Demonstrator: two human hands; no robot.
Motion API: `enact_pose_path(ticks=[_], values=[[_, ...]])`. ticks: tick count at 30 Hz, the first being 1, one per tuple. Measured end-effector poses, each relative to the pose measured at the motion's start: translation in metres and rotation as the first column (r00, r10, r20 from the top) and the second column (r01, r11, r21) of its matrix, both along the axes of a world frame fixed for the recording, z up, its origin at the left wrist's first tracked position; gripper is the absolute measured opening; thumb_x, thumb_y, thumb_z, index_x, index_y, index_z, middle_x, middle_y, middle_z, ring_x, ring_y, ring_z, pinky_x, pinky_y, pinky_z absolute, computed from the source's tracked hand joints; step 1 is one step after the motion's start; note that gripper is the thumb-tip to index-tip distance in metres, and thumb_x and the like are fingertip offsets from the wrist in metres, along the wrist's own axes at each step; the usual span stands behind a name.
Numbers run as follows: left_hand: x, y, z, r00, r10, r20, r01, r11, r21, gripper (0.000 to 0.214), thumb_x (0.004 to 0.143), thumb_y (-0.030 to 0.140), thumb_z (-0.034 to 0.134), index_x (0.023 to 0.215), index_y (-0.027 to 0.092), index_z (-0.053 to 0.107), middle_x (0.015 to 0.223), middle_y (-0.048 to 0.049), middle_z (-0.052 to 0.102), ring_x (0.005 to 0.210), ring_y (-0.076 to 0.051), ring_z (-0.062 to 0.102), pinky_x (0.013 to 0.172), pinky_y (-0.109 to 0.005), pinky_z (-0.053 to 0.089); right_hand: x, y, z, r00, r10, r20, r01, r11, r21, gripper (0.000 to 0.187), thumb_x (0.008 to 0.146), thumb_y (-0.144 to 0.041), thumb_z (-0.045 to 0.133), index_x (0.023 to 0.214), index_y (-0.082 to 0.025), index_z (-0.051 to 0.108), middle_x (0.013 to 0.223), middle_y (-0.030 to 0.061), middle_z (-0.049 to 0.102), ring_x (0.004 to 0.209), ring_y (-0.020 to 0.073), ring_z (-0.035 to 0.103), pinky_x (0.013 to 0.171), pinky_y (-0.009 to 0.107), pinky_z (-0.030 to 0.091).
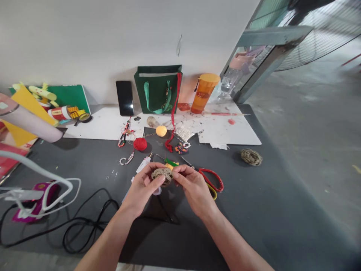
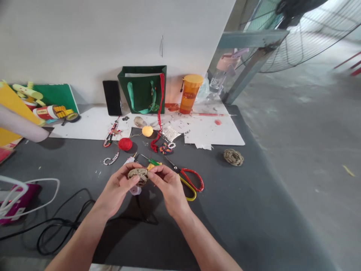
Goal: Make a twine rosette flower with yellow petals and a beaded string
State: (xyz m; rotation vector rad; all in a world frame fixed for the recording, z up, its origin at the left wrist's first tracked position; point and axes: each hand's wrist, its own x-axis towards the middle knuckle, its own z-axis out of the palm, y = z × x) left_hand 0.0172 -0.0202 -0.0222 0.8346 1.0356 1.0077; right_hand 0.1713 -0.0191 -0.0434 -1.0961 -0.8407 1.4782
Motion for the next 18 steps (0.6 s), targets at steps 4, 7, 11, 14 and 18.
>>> enact_pose_path(ticks=[4,7,11,14,18], values=[[-0.001,0.001,-0.001,0.999,-0.038,-0.035,0.037,0.999,-0.027,0.036,0.071,0.036,0.08,0.102,0.02,0.071,0.088,-0.0038,0.068,0.07,-0.012,0.059,0.055,-0.019,0.044,0.001,0.0,0.001,0.999,0.018,0.029,-0.019,0.999,0.046,0.031,0.071,-0.048,0.077,0.077,-0.02,0.066,0.075,0.0009,0.066,0.067,0.0144,0.059,0.063,0.026,0.049],[-0.006,0.005,0.002,0.996,0.094,0.002,-0.094,0.996,-0.001,0.032,0.07,0.034,0.081,0.096,0.018,0.071,0.087,-0.0041,0.07,0.074,-0.014,0.063,0.063,-0.022,0.05,0.004,-0.001,0.001,0.982,-0.026,0.186,0.001,0.991,0.133,0.03,0.082,-0.049,0.066,0.088,-0.02,0.066,0.075,0.0021,0.067,0.066,0.0149,0.06,0.059,0.026,0.048],[-0.023,0.014,0.012,0.93,0.315,0.189,-0.321,0.947,-0.001,0.03,0.073,0.032,0.078,0.099,0.021,0.068,0.097,-0.0042,0.072,0.091,-0.018,0.067,0.078,-0.028,0.054,0.005,-0.003,-0.001,0.825,-0.117,0.554,-0.095,0.936,0.339,0.02,0.092,-0.037,0.056,0.085,-0.021,0.064,0.074,0.0035,0.066,0.065,0.0158,0.058,0.06,0.027,0.047],[-0.036,0.019,0.02,0.859,0.439,0.262,-0.443,0.895,-0.046,0.027,0.079,0.031,0.07,0.104,0.021,0.067,0.108,-0.0053,0.071,0.105,-0.02,0.064,0.09,-0.032,0.054,-0.004,-0.005,-0.005,0.667,-0.124,0.735,-0.288,0.866,0.408,0.018,0.094,-0.031,0.053,0.083,-0.02,0.062,0.08,0.0064,0.066,0.071,0.0189,0.06,0.065,0.03,0.049],[-0.043,0.02,0.024,0.807,0.504,0.308,-0.508,0.858,-0.074,0.023,0.085,0.026,0.06,0.106,0.018,0.067,0.12,-0.0075,0.068,0.117,-0.021,0.06,0.1,-0.038,0.05,-0.026,-0.004,-0.009,0.426,-0.144,0.893,-0.454,0.82,0.349,0.024,0.087,-0.037,0.063,0.1,-0.017,0.06,0.091,0.0124,0.067,0.087,0.0281,0.063,0.077,0.041,0.051]])
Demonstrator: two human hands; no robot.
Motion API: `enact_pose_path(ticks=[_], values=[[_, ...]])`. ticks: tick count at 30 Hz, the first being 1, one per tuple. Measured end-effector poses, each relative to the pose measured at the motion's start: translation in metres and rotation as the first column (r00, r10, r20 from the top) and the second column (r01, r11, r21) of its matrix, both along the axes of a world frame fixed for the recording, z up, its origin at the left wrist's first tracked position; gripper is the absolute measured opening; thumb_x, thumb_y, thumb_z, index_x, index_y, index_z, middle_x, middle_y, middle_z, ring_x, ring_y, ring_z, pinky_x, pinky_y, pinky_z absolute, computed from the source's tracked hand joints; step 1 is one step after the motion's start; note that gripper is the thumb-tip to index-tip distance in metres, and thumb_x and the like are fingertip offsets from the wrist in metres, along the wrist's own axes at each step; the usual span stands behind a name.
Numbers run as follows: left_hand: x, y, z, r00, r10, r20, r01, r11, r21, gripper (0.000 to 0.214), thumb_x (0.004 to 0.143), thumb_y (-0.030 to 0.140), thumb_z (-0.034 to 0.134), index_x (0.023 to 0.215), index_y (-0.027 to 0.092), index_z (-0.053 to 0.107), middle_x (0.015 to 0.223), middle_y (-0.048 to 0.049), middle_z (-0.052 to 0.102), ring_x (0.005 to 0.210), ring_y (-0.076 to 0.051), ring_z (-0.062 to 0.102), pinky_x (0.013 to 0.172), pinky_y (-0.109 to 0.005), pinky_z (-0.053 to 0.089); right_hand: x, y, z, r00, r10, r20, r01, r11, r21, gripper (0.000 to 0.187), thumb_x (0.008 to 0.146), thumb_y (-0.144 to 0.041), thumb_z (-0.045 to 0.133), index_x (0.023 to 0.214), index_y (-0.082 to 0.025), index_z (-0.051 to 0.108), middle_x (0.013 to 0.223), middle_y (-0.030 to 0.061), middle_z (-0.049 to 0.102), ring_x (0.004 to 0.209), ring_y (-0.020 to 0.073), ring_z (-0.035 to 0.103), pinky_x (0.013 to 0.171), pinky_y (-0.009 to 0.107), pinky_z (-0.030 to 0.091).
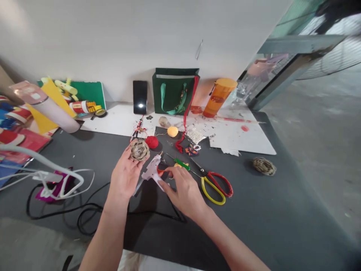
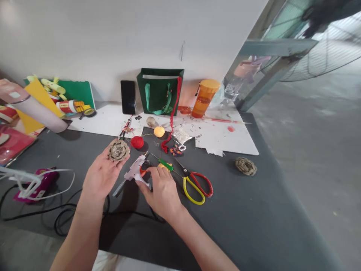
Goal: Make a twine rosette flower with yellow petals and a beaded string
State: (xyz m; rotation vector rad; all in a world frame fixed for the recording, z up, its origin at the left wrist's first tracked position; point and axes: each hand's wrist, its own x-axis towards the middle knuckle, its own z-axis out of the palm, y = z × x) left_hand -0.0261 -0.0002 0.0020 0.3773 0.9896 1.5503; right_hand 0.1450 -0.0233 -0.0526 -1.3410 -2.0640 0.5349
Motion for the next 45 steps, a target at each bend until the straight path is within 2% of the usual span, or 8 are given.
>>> enact_pose_path(ticks=[3,7,12,16,20,23,26,45], values=[[0.0,-0.001,-0.001,0.999,-0.011,0.049,0.011,1.0,-0.016,0.021,0.087,0.024,0.058,0.104,0.016,0.068,0.114,-0.0089,0.071,0.112,-0.022,0.063,0.1,-0.039,0.05,-0.019,0.004,0.003,0.972,-0.02,0.234,0.037,0.997,-0.072,0.044,0.078,-0.037,0.072,0.112,-0.016,0.056,0.097,0.0139,0.067,0.092,0.0312,0.064,0.08,0.043,0.052],[0.001,-0.004,-0.003,0.995,-0.053,0.081,0.052,0.998,0.019,0.019,0.088,0.023,0.059,0.103,0.015,0.07,0.106,-0.008,0.073,0.102,-0.02,0.067,0.098,-0.038,0.05,-0.042,0.007,0.013,0.864,0.008,0.504,0.077,0.986,-0.147,0.031,0.079,-0.018,0.064,0.109,-0.012,0.057,0.104,0.0157,0.064,0.096,0.0315,0.064,0.079,0.041,0.052],[-0.007,-0.006,0.001,0.995,-0.088,0.054,0.084,0.995,0.06,0.019,0.083,0.02,0.066,0.101,0.015,0.072,0.105,-0.0067,0.073,0.099,-0.019,0.066,0.096,-0.037,0.051,-0.047,-0.001,0.02,0.819,0.0,0.573,0.085,0.989,-0.122,0.03,0.077,-0.004,0.051,0.105,-0.012,0.057,0.103,0.0155,0.062,0.094,0.0295,0.066,0.073,0.036,0.053],[-0.018,-0.005,0.002,0.994,-0.113,-0.009,0.114,0.987,0.112,0.026,0.074,0.016,0.074,0.1,0.015,0.073,0.104,-0.006,0.073,0.095,-0.019,0.066,0.091,-0.034,0.051,-0.018,-0.01,0.02,0.908,-0.016,0.42,0.082,0.987,-0.14,0.03,0.07,-0.003,0.05,0.097,-0.016,0.054,0.096,0.0113,0.064,0.086,0.026,0.068,0.066,0.031,0.051],[-0.024,-0.003,-0.003,0.982,-0.156,-0.103,0.167,0.979,0.115,0.034,0.073,0.02,0.077,0.106,0.018,0.072,0.101,-0.0052,0.073,0.087,-0.017,0.066,0.081,-0.03,0.053,0.016,-0.013,0.025,0.999,0.039,-0.017,-0.041,0.984,-0.175,0.035,0.066,-0.009,0.052,0.099,-0.02,0.05,0.082,0.0028,0.064,0.065,0.0182,0.062,0.06,0.027,0.048],[-0.022,-0.002,-0.008,0.967,-0.202,-0.157,0.218,0.971,0.094,0.038,0.072,0.024,0.08,0.109,0.021,0.071,0.103,-0.0053,0.072,0.085,-0.017,0.066,0.071,-0.027,0.054,0.027,-0.012,0.031,0.94,0.052,-0.338,-0.16,0.941,-0.298,0.009,0.079,-0.026,0.055,0.087,-0.022,0.052,0.063,-0.0024,0.055,0.051,0.0136,0.051,0.049,0.024,0.042],[-0.018,-0.003,-0.015,0.955,-0.239,-0.176,0.257,0.962,0.089,0.04,0.069,0.024,0.082,0.108,0.021,0.071,0.104,-0.0059,0.072,0.088,-0.018,0.066,0.071,-0.026,0.054,0.025,-0.011,0.033,0.85,-0.027,-0.525,-0.211,0.897,-0.388,0.027,0.086,-0.046,0.053,0.083,-0.02,0.056,0.061,-0.0013,0.054,0.048,0.0121,0.048,0.046,0.023,0.041],[-0.003,-0.005,-0.028,0.907,-0.338,-0.249,0.354,0.935,0.019,0.033,0.077,0.039,0.076,0.106,0.022,0.074,0.097,-0.0038,0.075,0.089,-0.015,0.066,0.081,-0.023,0.051,0.014,-0.018,0.007,0.835,-0.192,-0.516,0.011,0.943,-0.333,0.049,0.083,-0.063,0.055,0.065,-0.018,0.062,0.054,0.0012,0.055,0.049,0.0136,0.05,0.046,0.024,0.044]])
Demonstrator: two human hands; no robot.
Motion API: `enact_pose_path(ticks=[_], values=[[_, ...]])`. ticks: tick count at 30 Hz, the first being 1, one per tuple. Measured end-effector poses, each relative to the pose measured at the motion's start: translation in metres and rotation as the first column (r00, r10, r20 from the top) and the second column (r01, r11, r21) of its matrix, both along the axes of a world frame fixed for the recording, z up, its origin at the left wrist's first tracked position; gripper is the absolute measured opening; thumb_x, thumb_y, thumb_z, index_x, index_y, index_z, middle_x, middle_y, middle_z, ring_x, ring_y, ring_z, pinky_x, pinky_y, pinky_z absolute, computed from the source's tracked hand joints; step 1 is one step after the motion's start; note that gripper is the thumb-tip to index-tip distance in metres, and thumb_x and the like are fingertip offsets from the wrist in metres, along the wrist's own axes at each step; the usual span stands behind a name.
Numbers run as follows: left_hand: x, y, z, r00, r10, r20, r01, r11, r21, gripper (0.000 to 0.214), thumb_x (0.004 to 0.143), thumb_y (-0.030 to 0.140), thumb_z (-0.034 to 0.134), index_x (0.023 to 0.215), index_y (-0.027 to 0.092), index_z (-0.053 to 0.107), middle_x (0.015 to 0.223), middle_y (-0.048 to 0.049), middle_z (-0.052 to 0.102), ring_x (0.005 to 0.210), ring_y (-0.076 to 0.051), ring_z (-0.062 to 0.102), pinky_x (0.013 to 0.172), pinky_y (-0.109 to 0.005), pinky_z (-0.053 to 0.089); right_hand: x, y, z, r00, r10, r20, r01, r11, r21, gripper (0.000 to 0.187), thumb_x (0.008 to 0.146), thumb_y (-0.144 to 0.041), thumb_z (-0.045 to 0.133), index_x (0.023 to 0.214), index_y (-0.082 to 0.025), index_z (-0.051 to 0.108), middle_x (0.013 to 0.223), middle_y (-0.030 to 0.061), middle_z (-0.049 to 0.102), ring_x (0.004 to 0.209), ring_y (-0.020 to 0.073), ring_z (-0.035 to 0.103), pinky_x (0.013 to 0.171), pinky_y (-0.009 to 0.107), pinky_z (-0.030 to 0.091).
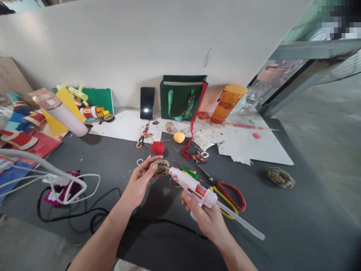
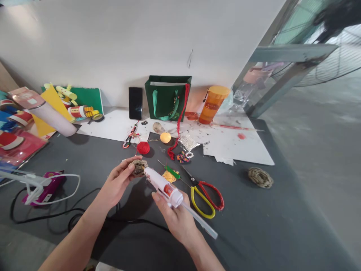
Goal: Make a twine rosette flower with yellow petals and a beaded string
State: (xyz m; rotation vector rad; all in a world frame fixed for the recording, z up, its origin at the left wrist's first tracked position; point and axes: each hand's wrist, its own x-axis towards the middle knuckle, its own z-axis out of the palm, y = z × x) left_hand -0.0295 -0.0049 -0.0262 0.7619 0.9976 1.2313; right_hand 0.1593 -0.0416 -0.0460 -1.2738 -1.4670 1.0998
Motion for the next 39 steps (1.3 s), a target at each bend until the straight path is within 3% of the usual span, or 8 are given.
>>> enact_pose_path(ticks=[11,18,23,27,33,39], values=[[0.001,0.0,0.0,1.0,0.019,0.013,-0.019,1.0,-0.015,0.035,0.077,0.039,0.076,0.107,0.02,0.075,0.104,-0.0069,0.075,0.092,-0.019,0.067,0.083,-0.028,0.051,-0.002,-0.002,-0.01,0.997,-0.062,0.04,0.061,0.998,0.031,0.046,0.084,-0.062,0.055,0.074,-0.018,0.067,0.05,-0.0012,0.051,0.044,0.0128,0.046,0.045,0.025,0.044],[0.002,0.0,0.0,0.999,0.023,0.025,-0.023,1.0,-0.016,0.036,0.077,0.039,0.076,0.107,0.02,0.075,0.104,-0.0072,0.075,0.092,-0.019,0.067,0.084,-0.028,0.051,0.002,-0.005,-0.02,0.986,-0.143,0.088,0.146,0.989,-0.033,0.052,0.078,-0.069,0.058,0.071,-0.018,0.068,0.055,0.0032,0.058,0.05,0.0171,0.055,0.048,0.028,0.048],[0.003,0.0,0.003,0.997,0.055,0.061,-0.052,0.997,-0.056,0.036,0.074,0.039,0.078,0.105,0.019,0.075,0.097,-0.0061,0.076,0.088,-0.017,0.068,0.081,-0.027,0.051,0.004,-0.006,-0.014,0.989,-0.099,0.106,0.109,0.99,-0.087,0.054,0.079,-0.068,0.056,0.065,-0.018,0.066,0.057,0.0043,0.061,0.051,0.0166,0.056,0.051,0.028,0.049],[0.003,0.001,0.004,0.992,0.09,0.083,-0.085,0.994,-0.066,0.037,0.072,0.038,0.08,0.102,0.018,0.075,0.093,-0.0062,0.076,0.084,-0.017,0.068,0.078,-0.027,0.052,0.005,-0.004,-0.008,0.988,-0.114,0.103,0.118,0.992,-0.036,0.053,0.079,-0.068,0.056,0.062,-0.018,0.064,0.054,0.0035,0.058,0.051,0.0162,0.054,0.049,0.027,0.047],[0.003,0.0,0.005,0.992,0.125,0.031,-0.123,0.991,-0.048,0.037,0.071,0.039,0.081,0.101,0.017,0.075,0.091,-0.0063,0.076,0.083,-0.017,0.068,0.078,-0.027,0.051,0.008,-0.003,-0.005,1.0,0.027,0.006,-0.026,0.997,-0.076,0.05,0.085,-0.062,0.053,0.062,-0.018,0.06,0.052,0.0001,0.053,0.045,0.0116,0.047,0.044,0.023,0.043],[0.007,-0.001,0.002,0.996,0.081,-0.045,-0.082,0.996,-0.024,0.038,0.072,0.039,0.08,0.102,0.017,0.076,0.097,-0.0076,0.076,0.085,-0.019,0.068,0.082,-0.029,0.051,0.004,-0.006,-0.017,0.997,-0.043,0.064,0.045,0.998,-0.033,0.052,0.081,-0.067,0.055,0.062,-0.019,0.063,0.053,0.0025,0.057,0.048,0.0141,0.05,0.043,0.024,0.042]])
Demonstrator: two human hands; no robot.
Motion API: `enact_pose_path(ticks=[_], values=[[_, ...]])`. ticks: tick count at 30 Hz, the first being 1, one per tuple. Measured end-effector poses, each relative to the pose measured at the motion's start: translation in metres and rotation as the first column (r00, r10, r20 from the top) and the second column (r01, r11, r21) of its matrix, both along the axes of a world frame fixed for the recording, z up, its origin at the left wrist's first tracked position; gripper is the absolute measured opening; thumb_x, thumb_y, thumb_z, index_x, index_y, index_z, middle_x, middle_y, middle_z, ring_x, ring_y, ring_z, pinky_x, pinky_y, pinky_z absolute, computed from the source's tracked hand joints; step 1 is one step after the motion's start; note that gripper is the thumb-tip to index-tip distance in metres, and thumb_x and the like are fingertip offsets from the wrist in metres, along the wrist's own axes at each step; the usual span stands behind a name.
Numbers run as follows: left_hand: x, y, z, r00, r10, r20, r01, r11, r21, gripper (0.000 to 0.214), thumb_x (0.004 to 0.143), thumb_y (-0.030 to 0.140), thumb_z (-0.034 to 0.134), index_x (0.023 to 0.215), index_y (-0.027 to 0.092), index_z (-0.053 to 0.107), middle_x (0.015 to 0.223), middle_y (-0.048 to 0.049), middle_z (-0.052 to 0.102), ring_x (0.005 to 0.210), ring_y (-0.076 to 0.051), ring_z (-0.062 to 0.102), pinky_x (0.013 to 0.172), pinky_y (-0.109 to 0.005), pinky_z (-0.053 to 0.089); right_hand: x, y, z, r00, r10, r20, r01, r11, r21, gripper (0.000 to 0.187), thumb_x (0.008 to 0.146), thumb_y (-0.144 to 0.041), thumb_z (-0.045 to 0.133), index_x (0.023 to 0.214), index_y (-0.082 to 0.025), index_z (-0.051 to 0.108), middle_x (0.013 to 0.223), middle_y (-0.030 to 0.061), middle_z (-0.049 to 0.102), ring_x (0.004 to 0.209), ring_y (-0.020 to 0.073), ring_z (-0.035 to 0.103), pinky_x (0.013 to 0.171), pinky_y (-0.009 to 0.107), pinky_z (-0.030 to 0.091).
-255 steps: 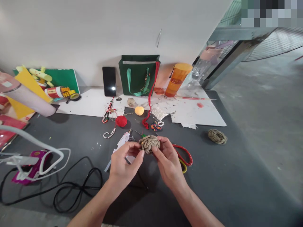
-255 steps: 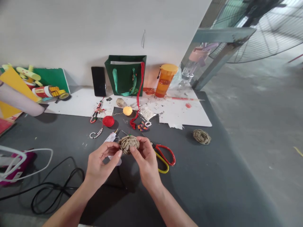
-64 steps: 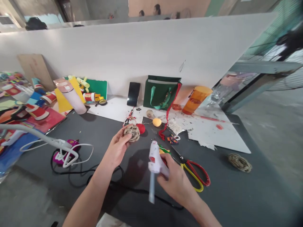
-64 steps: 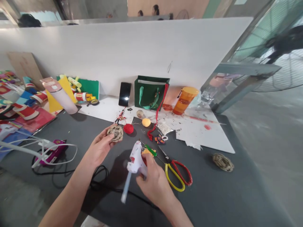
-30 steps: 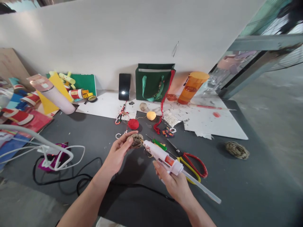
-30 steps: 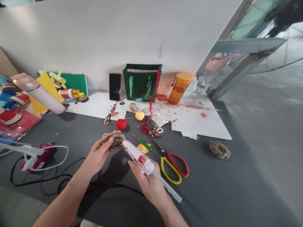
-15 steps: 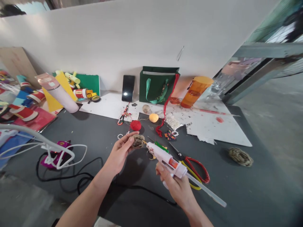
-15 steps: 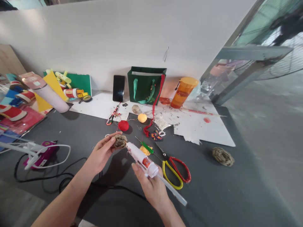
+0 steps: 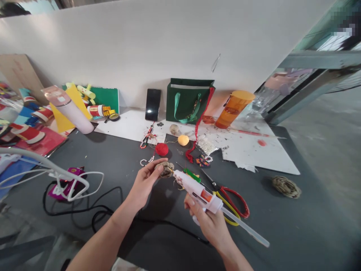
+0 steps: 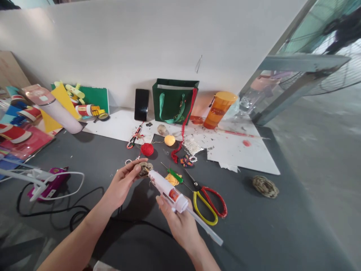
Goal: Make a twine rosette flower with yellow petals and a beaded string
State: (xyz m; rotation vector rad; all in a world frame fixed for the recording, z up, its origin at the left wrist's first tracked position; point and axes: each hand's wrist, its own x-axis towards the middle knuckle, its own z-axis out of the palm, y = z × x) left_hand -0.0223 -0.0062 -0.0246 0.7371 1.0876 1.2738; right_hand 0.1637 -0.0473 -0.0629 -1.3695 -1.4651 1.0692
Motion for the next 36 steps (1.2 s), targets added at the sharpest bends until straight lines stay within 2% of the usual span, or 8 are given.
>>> enact_pose_path(ticks=[7,13,17,20,25,28,32,36], values=[[0.002,-0.001,-0.001,0.999,-0.041,-0.021,0.041,0.999,0.027,0.04,0.072,0.041,0.08,0.105,0.018,0.075,0.096,-0.0067,0.077,0.086,-0.018,0.069,0.087,-0.03,0.051,-0.005,0.004,0.009,0.999,0.04,0.02,-0.04,0.999,0.013,0.051,0.083,-0.064,0.053,0.065,-0.018,0.065,0.053,0.0022,0.058,0.048,0.0145,0.052,0.045,0.025,0.045],[0.003,-0.002,0.0,0.999,-0.053,-0.009,0.053,0.998,0.03,0.041,0.072,0.04,0.079,0.105,0.018,0.076,0.096,-0.0076,0.077,0.088,-0.02,0.069,0.088,-0.032,0.051,-0.007,0.004,0.016,0.998,-0.029,0.061,0.026,0.999,0.04,0.049,0.081,-0.066,0.055,0.068,-0.02,0.066,0.048,0.0,0.051,0.047,0.0161,0.053,0.045,0.026,0.046],[0.002,-0.001,-0.002,0.997,-0.058,0.049,0.059,0.998,-0.011,0.038,0.074,0.042,0.077,0.103,0.018,0.077,0.096,-0.0083,0.077,0.087,-0.021,0.069,0.082,-0.03,0.051,-0.006,0.005,0.023,0.995,0.068,0.068,-0.071,0.996,0.047,0.045,0.084,-0.062,0.054,0.072,-0.02,0.068,0.048,-0.0007,0.051,0.047,0.0159,0.052,0.047,0.026,0.046],[0.001,0.0,-0.003,0.995,-0.059,0.085,0.063,0.997,-0.051,0.037,0.074,0.043,0.077,0.101,0.017,0.077,0.096,-0.0095,0.077,0.087,-0.021,0.069,0.077,-0.028,0.05,-0.007,0.006,0.027,0.995,0.096,0.039,-0.099,0.993,0.061,0.041,0.084,-0.059,0.056,0.079,-0.02,0.069,0.051,0.0002,0.055,0.05,0.0166,0.055,0.05,0.026,0.047],[0.0,0.001,-0.003,0.989,-0.05,0.136,0.061,0.995,-0.073,0.037,0.071,0.041,0.08,0.1,0.017,0.078,0.092,-0.0085,0.077,0.083,-0.018,0.067,0.076,-0.026,0.05,-0.009,0.003,0.026,0.997,0.081,0.004,-0.081,0.993,0.088,0.036,0.085,-0.055,0.058,0.081,-0.021,0.068,0.064,0.0038,0.065,0.057,0.0182,0.059,0.055,0.026,0.05],[-0.001,0.001,-0.003,0.99,-0.035,0.139,0.045,0.997,-0.068,0.035,0.072,0.04,0.079,0.099,0.017,0.078,0.092,-0.0078,0.077,0.082,-0.016,0.066,0.076,-0.026,0.05,-0.007,0.002,0.023,0.995,0.095,-0.002,-0.095,0.99,0.101,0.033,0.084,-0.052,0.059,0.077,-0.021,0.067,0.06,0.0026,0.063,0.053,0.0171,0.056,0.053,0.026,0.05],[-0.002,0.001,-0.004,0.989,-0.021,0.148,0.033,0.996,-0.078,0.036,0.071,0.04,0.08,0.098,0.016,0.078,0.091,-0.0073,0.077,0.082,-0.016,0.066,0.076,-0.026,0.051,-0.002,0.001,0.017,0.996,0.088,-0.031,-0.086,0.995,0.054,0.035,0.083,-0.052,0.061,0.067,-0.021,0.062,0.056,0.002,0.06,0.05,0.0162,0.055,0.047,0.025,0.047],[-0.003,0.002,-0.007,0.979,-0.035,0.2,0.057,0.993,-0.107,0.036,0.073,0.041,0.078,0.098,0.015,0.078,0.091,-0.0077,0.076,0.083,-0.017,0.066,0.076,-0.026,0.053,-0.001,0.0,0.015,0.996,0.081,-0.043,-0.079,0.996,0.042,0.036,0.083,-0.053,0.061,0.068,-0.02,0.063,0.057,0.0019,0.06,0.05,0.0156,0.054,0.045,0.024,0.045]])
